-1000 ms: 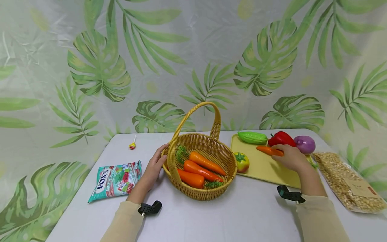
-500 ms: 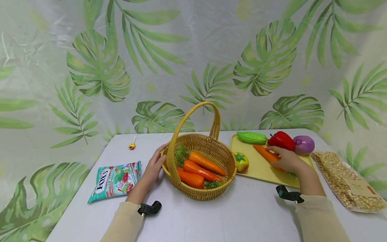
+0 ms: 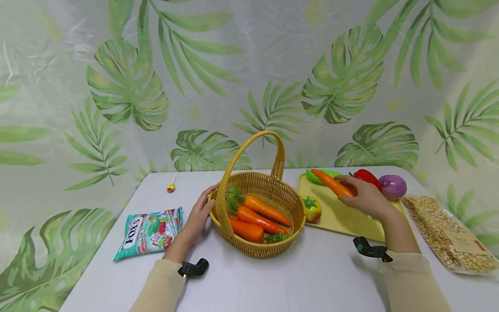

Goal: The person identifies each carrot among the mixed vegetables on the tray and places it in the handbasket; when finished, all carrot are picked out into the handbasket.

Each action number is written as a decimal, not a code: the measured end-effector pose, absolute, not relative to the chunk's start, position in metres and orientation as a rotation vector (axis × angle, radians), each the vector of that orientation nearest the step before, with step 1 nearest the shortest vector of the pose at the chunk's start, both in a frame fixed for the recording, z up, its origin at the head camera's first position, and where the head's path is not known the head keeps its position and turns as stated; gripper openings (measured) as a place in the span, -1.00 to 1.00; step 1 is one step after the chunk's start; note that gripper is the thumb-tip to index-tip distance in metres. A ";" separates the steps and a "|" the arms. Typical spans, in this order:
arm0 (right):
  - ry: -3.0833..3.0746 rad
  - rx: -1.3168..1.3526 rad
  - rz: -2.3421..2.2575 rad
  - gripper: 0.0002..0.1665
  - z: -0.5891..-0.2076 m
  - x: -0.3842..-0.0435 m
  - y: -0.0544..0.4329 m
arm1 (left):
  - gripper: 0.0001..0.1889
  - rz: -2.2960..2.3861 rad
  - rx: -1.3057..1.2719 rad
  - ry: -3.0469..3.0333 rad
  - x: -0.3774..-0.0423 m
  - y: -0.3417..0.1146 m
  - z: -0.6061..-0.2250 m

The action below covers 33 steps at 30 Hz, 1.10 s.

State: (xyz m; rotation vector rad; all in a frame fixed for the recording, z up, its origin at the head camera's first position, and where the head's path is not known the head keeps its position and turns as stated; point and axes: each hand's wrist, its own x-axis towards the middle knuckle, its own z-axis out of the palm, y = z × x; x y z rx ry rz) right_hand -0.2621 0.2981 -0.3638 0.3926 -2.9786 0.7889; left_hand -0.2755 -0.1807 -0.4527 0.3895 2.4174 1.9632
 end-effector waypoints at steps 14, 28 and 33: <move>-2.821 0.640 0.816 -0.46 -0.346 -0.251 0.244 | -0.53 1.955 0.407 2.426 -0.276 -0.181 -0.453; -2.771 0.836 0.806 -0.56 -0.357 -0.252 0.213 | -0.52 1.969 0.410 2.412 -0.276 -0.181 -0.454; -2.802 0.894 0.805 -0.48 -0.358 -0.250 0.211 | -0.52 1.962 0.405 2.420 -0.275 -0.181 -0.453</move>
